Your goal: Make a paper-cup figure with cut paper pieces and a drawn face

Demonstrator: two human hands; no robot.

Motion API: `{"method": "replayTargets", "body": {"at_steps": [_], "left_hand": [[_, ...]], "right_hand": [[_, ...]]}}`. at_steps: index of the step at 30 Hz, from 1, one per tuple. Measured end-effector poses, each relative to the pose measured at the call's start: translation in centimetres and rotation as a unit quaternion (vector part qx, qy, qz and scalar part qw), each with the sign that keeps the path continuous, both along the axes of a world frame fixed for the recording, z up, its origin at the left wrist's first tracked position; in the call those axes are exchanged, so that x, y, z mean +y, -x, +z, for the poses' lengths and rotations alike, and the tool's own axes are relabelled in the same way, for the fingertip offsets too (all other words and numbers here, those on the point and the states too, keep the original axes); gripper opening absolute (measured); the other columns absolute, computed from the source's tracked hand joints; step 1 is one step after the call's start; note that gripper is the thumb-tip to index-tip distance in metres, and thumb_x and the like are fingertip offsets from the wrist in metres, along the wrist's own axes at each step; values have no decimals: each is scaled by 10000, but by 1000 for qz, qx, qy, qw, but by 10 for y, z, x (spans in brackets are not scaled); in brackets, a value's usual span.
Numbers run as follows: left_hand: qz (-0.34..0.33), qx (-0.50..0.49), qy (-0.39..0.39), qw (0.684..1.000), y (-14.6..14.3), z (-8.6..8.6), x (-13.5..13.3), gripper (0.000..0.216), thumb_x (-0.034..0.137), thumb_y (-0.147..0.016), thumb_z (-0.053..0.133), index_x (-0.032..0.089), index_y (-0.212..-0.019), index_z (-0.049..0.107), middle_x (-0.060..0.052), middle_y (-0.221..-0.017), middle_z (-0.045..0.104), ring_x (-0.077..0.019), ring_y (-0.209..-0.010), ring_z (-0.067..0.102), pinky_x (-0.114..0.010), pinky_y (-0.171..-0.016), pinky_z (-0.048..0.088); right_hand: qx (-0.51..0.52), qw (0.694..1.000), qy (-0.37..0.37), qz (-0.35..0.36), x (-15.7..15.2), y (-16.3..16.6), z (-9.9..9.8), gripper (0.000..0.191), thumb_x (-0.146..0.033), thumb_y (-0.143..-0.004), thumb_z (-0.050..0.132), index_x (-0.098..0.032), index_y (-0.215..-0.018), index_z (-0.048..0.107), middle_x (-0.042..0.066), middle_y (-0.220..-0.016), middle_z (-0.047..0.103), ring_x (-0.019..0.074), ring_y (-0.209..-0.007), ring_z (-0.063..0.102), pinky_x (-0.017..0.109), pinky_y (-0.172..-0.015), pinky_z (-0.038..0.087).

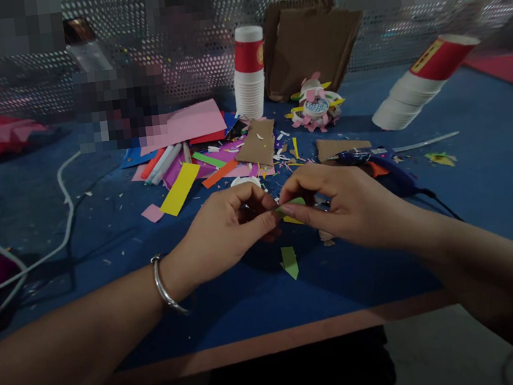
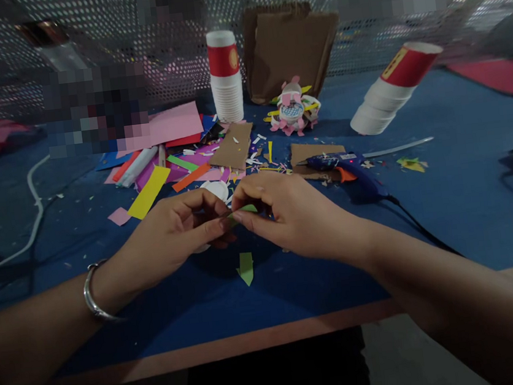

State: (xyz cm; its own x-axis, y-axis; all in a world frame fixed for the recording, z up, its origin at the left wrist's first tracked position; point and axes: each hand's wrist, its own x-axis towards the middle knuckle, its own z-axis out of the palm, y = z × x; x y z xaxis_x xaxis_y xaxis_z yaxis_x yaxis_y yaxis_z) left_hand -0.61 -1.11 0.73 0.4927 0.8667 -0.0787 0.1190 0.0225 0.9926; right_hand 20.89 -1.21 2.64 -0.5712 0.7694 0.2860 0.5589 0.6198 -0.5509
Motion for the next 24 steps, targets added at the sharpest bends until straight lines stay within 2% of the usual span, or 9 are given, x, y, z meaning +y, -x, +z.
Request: {"method": "replayTargets", "body": {"at_steps": [16,24], "left_hand": [[4,37,-43,998,0,1,-4,168,311,-865,723,189,-876,608,10,-773,666,-137,-698,667,-254,-655,526],[-1,32,-49,998,-1,0,-4,146,245,-828,719,190,-896,601,14,-807,631,-134,-705,638,-278,-681,528]], "right_hand": [[20,999,46,-5,-1,0,1,124,-294,-944,639,-201,-970,717,38,-932,736,182,-823,675,295,-709,484],[7,999,35,-9,-2,0,3,99,-262,-936,627,-204,-958,704,35,-916,738,179,-808,669,290,-705,469]]}}
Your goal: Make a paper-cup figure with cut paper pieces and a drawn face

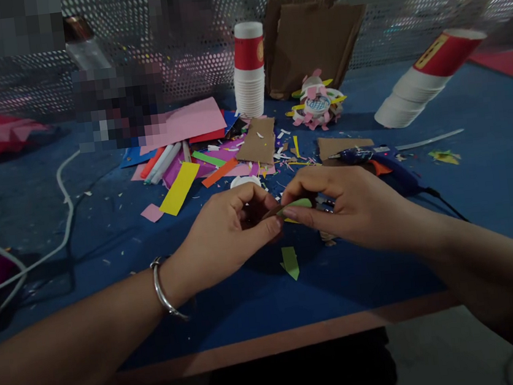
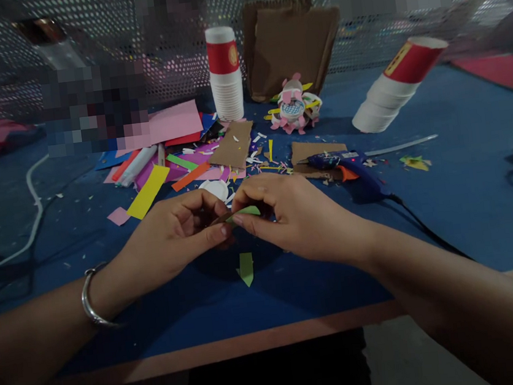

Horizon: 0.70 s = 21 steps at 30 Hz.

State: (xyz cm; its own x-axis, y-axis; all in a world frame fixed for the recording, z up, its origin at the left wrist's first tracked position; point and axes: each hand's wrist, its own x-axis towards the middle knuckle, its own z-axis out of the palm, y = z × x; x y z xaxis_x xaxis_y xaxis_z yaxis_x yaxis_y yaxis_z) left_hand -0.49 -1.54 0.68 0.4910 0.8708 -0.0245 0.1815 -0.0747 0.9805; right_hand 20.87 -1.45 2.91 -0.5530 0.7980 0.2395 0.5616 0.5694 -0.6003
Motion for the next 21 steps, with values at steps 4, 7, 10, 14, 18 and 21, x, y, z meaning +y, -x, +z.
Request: {"method": "replayTargets", "body": {"at_steps": [4,7,10,14,18,21], "left_hand": [[1,-2,-4,1000,0,0,0,131,232,-817,708,188,-874,598,13,-794,625,-134,-699,626,-277,-669,519],[8,1,-13,1000,-1,0,-2,110,215,-815,693,188,-856,595,19,-767,616,-128,-677,620,-266,-644,501],[16,-5,-19,1000,-1,1,-3,117,209,-803,695,192,-847,588,25,-758,606,-124,-673,611,-258,-639,494],[20,-21,-10,1000,-2,1,-3,133,209,-796,703,193,-845,580,26,-767,607,-121,-677,606,-259,-653,505],[19,-29,7,999,-2,3,-3,137,200,-798,700,190,-840,571,26,-750,620,-127,-673,621,-261,-643,501],[17,-35,8,999,-3,4,-4,132,196,-798,702,183,-831,575,25,-742,626,-122,-670,615,-256,-640,493]], "right_hand": [[3,1000,0,4,0,1,0,82,-249,-932,626,-202,-935,693,32,-902,735,172,-801,667,286,-702,472],[14,1000,-3,5,0,1,-1,87,-255,-931,628,-204,-942,699,29,-897,735,171,-799,668,287,-700,476],[21,1000,-7,3,-1,1,-2,102,-271,-936,625,-210,-958,705,26,-902,732,169,-789,669,291,-698,479],[23,1000,-2,-3,-1,2,-3,98,-265,-935,627,-205,-955,702,24,-902,726,167,-801,677,284,-697,480],[20,1000,-7,-3,-2,4,-2,84,-251,-921,628,-198,-930,693,22,-875,722,157,-767,660,276,-676,467],[20,1000,-9,-8,-2,5,-1,72,-238,-909,622,-195,-899,680,17,-847,711,151,-741,644,273,-669,458]]}}
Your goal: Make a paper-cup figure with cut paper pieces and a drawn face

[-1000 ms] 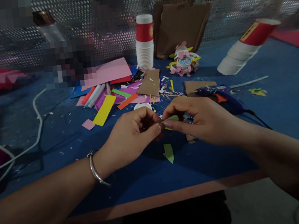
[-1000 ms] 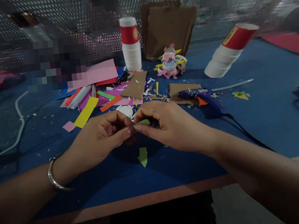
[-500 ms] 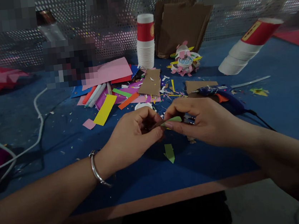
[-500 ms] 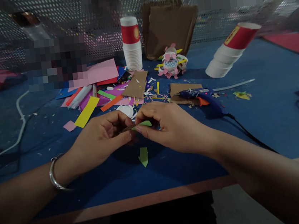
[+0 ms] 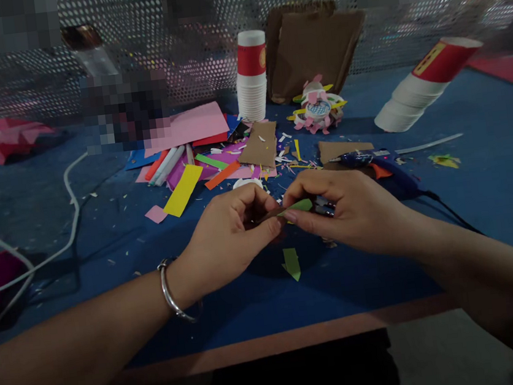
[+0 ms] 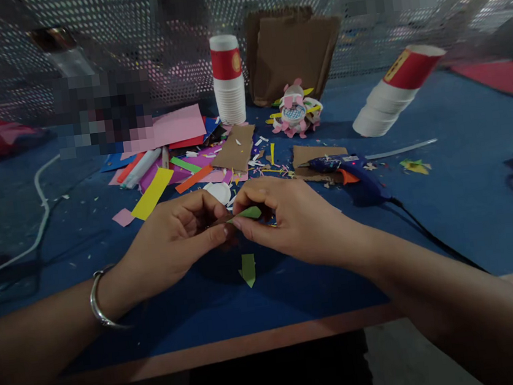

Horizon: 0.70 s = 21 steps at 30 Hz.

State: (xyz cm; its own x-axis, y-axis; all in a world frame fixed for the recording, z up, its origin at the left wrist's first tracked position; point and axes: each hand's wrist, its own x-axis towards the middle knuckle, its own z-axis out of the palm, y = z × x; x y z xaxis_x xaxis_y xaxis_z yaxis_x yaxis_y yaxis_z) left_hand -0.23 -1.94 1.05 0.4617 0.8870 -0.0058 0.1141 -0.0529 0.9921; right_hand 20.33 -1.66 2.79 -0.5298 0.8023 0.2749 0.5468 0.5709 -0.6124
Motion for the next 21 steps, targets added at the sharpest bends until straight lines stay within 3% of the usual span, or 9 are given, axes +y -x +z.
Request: {"method": "replayTargets", "body": {"at_steps": [8,13,21], "left_hand": [[18,3,-12,1000,3,-2,4,199,268,-796,768,187,-828,589,32,-737,591,-87,-606,505,-223,-544,384],[30,-23,26,999,5,-2,6,262,301,-783,826,183,-835,598,52,-746,565,-45,-531,382,-210,-484,303],[48,-63,97,992,2,2,6,276,252,-754,846,174,-842,595,47,-760,585,-62,-624,498,-196,-543,350]], "right_hand": [[14,1000,-2,-12,-1,-1,-2,141,-317,-939,632,-190,-909,686,17,-824,677,153,-747,623,278,-683,450],[50,998,16,-22,0,-5,-6,181,-366,-945,662,-189,-968,693,14,-828,668,137,-690,597,271,-636,458],[66,997,33,-30,0,-5,-7,189,-373,-942,668,-191,-890,661,-3,-750,620,131,-646,573,277,-606,443]]}}
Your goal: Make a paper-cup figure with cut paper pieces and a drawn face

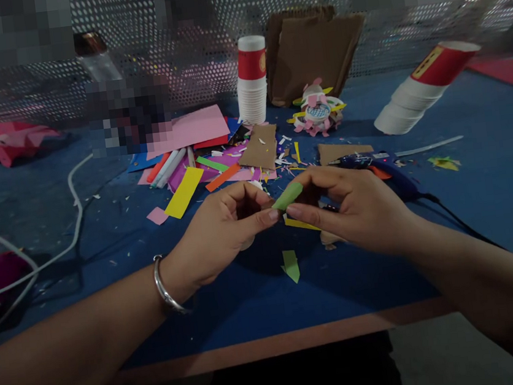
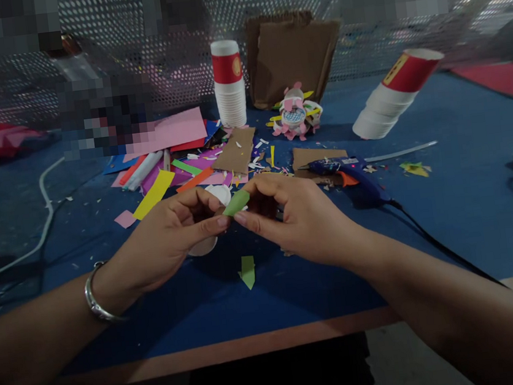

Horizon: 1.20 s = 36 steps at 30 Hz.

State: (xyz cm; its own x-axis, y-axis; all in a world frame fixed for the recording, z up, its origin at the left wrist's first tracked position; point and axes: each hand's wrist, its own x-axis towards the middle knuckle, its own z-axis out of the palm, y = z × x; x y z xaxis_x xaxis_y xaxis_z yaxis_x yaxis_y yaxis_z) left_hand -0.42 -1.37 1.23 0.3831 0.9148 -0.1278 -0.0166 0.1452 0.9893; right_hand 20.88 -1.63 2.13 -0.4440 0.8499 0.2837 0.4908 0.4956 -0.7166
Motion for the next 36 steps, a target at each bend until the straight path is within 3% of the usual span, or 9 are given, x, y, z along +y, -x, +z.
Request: {"method": "replayTargets", "body": {"at_steps": [8,16,23,30,36], "left_hand": [[-4,-70,39,997,0,0,0,299,216,-737,852,165,-898,605,47,-838,628,-94,-766,650,-238,-748,508],[6,20,-57,998,2,-6,1,267,288,-781,840,168,-905,636,37,-769,641,-93,-674,594,-221,-607,444],[19,-5,-63,998,0,-6,2,253,266,-752,863,148,-856,664,29,-782,655,-91,-717,607,-224,-693,486],[-13,-52,-36,998,-2,-7,-2,325,202,-712,890,154,-952,676,1,-941,701,-125,-897,679,-263,-863,539],[-18,-39,-80,996,-3,-11,-1,333,194,-716,872,173,-934,621,7,-916,665,-140,-858,658,-315,-851,547]], "right_hand": [[-2,1000,1,10,-1,1,1,182,-332,-945,658,-194,-826,651,-2,-729,631,127,-646,568,261,-597,441],[16,1000,5,-22,-1,1,-2,158,-340,-916,691,-199,-848,716,14,-763,706,139,-670,618,254,-594,470],[22,998,-42,-39,-4,5,-5,129,-308,-911,700,-207,-834,718,9,-763,713,136,-675,631,251,-597,478],[14,994,-104,-21,-6,6,-6,91,-244,-920,703,-187,-851,684,-25,-741,668,92,-639,595,223,-602,460],[9,994,-110,-9,-5,7,-8,81,-231,-927,697,-179,-868,676,-36,-733,649,77,-616,576,217,-587,443]]}}
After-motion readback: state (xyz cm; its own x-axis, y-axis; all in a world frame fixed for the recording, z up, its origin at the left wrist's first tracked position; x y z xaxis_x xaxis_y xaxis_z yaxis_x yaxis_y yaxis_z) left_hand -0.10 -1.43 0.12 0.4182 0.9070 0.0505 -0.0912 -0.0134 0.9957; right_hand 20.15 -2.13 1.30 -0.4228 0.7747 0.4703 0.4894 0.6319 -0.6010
